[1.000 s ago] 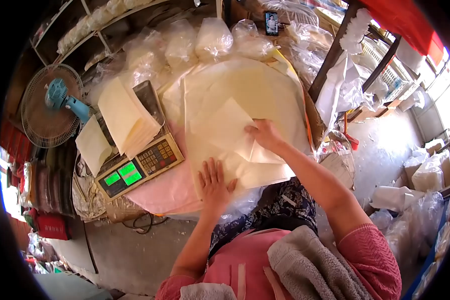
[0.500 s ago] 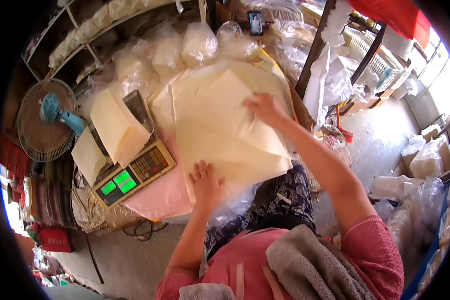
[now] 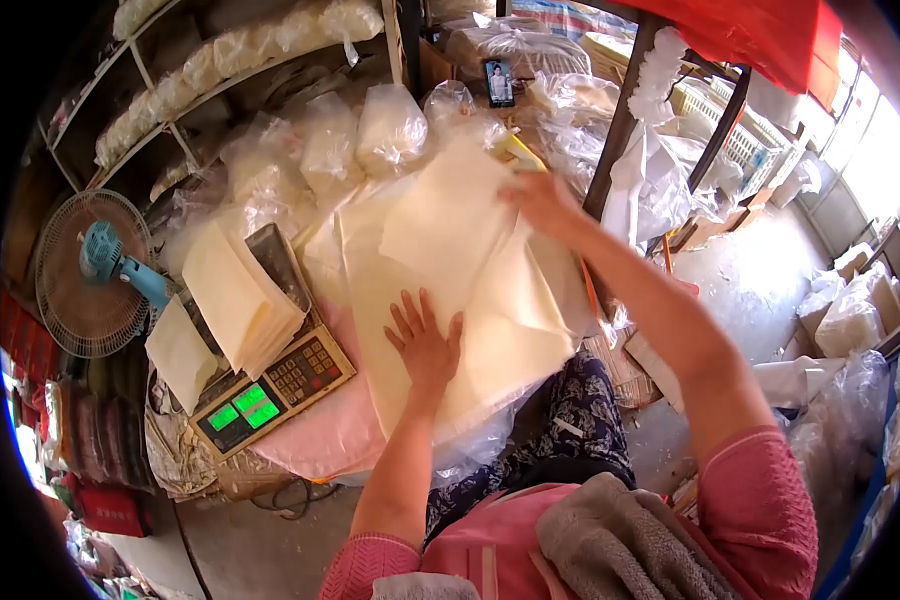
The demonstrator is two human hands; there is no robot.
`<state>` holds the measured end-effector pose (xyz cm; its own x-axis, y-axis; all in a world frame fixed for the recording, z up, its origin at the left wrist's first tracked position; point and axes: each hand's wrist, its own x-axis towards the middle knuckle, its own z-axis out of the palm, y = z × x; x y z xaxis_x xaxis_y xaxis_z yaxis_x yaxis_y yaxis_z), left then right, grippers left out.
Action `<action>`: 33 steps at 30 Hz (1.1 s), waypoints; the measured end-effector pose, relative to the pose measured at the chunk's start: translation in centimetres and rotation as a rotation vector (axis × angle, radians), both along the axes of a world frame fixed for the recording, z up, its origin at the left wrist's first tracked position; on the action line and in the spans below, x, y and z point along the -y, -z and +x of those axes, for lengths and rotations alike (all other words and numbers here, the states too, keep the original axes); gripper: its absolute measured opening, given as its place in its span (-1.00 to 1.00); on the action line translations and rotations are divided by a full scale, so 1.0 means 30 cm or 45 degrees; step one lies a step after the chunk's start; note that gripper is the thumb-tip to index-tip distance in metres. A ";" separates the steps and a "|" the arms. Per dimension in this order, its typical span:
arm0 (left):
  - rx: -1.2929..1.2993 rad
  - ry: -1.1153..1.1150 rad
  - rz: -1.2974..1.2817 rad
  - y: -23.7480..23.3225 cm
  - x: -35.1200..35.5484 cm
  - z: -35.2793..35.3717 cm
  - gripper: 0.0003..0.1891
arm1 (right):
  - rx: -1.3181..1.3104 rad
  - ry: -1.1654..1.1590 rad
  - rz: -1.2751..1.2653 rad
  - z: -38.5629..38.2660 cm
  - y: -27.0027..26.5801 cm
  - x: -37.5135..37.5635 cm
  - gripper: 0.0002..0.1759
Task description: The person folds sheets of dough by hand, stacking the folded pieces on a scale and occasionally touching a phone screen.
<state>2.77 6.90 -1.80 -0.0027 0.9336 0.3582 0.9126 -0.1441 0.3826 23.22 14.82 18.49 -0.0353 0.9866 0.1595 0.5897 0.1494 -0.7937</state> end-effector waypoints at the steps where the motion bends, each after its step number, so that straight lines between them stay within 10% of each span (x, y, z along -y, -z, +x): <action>1: 0.006 -0.023 -0.017 -0.004 -0.002 0.001 -0.24 | 0.068 -0.036 0.094 0.010 -0.041 -0.035 -0.76; 7: 0.012 -0.100 -0.001 -0.005 -0.012 0.002 -0.26 | 0.564 -0.050 0.604 -0.034 -0.228 -0.191 -0.74; 9: -0.012 -0.108 0.016 0.003 -0.014 0.003 -0.26 | -0.009 -0.006 0.109 -0.039 -0.312 -0.190 -0.75; 15: -0.187 -0.135 0.215 0.054 -0.024 0.013 -0.31 | 0.425 -0.289 0.134 -0.019 -0.340 -0.142 -0.73; 27: 0.395 0.376 -0.332 -0.152 -0.012 0.033 -0.62 | 0.340 -0.572 -0.295 0.104 0.288 0.453 0.45; 33: -0.018 0.166 0.388 -0.178 0.003 0.142 -0.62 | 0.240 0.084 -0.082 0.046 0.354 0.385 -0.69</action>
